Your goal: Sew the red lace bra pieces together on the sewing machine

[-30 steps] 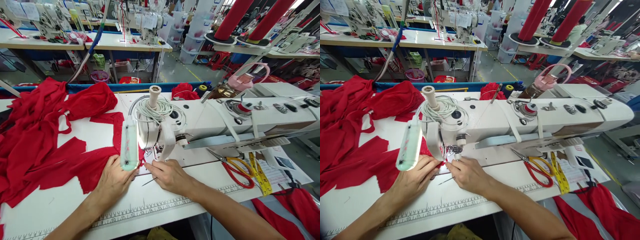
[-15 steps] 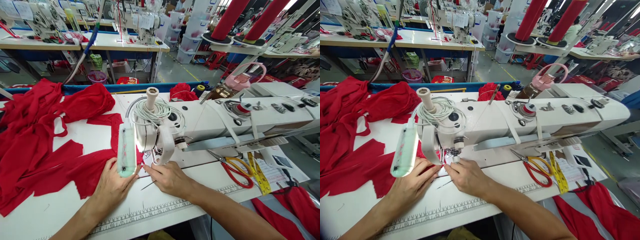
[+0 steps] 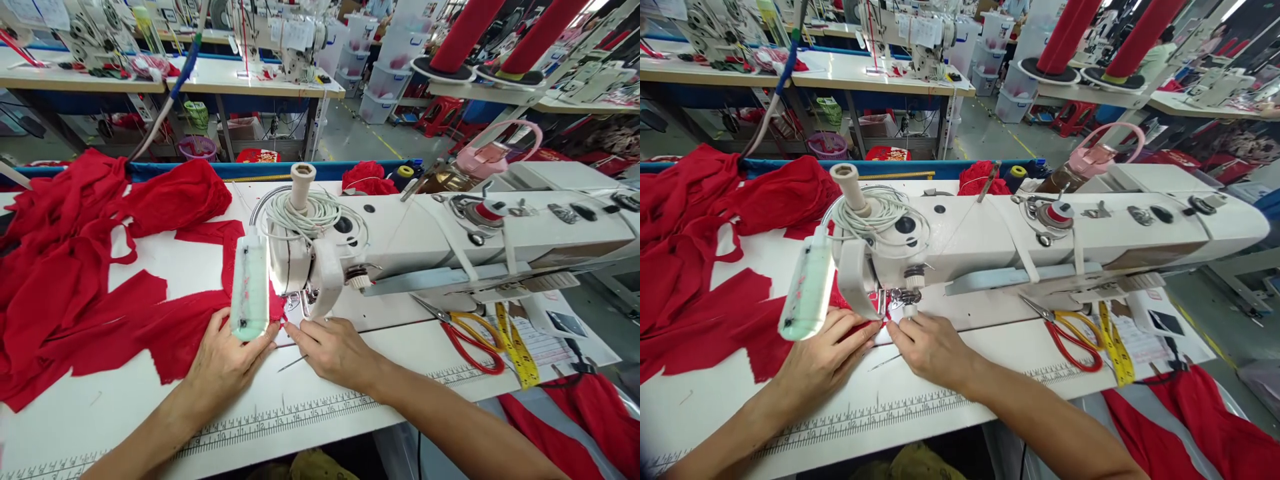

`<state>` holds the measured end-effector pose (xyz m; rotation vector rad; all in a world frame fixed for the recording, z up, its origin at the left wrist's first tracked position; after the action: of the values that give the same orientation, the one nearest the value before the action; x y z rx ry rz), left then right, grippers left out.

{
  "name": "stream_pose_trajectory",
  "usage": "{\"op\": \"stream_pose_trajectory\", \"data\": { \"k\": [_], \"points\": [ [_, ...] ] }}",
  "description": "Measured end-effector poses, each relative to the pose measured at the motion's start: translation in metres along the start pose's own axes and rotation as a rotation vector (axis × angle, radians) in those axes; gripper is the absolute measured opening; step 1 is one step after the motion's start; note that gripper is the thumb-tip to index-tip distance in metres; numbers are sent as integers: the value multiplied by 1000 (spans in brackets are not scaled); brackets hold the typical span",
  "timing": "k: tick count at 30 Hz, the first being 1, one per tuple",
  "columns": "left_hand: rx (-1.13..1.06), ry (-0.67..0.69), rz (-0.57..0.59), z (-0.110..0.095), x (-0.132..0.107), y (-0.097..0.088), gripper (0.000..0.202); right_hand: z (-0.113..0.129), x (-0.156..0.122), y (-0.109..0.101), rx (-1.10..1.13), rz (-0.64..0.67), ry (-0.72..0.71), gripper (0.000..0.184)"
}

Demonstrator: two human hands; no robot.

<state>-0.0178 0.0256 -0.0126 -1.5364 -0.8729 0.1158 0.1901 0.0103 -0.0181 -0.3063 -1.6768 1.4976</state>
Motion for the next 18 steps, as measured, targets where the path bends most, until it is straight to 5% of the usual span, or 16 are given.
{"op": "stream_pose_trajectory", "data": {
  "k": [6,12,18],
  "points": [
    [12,-8,-16,-6,0,-4,23,1,-1,1,-9,-11,-10,23],
    [267,-124,-117,-3,16,-17,25,2,0,-1,-15,-45,-17,25],
    [165,132,-94,3,30,-8,22,2,0,0,-28,-55,-21,22]
  ]
}}
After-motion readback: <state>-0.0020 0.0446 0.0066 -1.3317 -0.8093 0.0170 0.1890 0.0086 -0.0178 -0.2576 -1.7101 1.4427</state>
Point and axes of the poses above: each hand's wrist, its own x-axis towards the middle knuckle, its own y-axis out of the palm, z = x × y, the point moved 2 cm from there along x, towards the middle knuckle, and after that the axes turned 3 degrees about y, right-handed, at the moved point
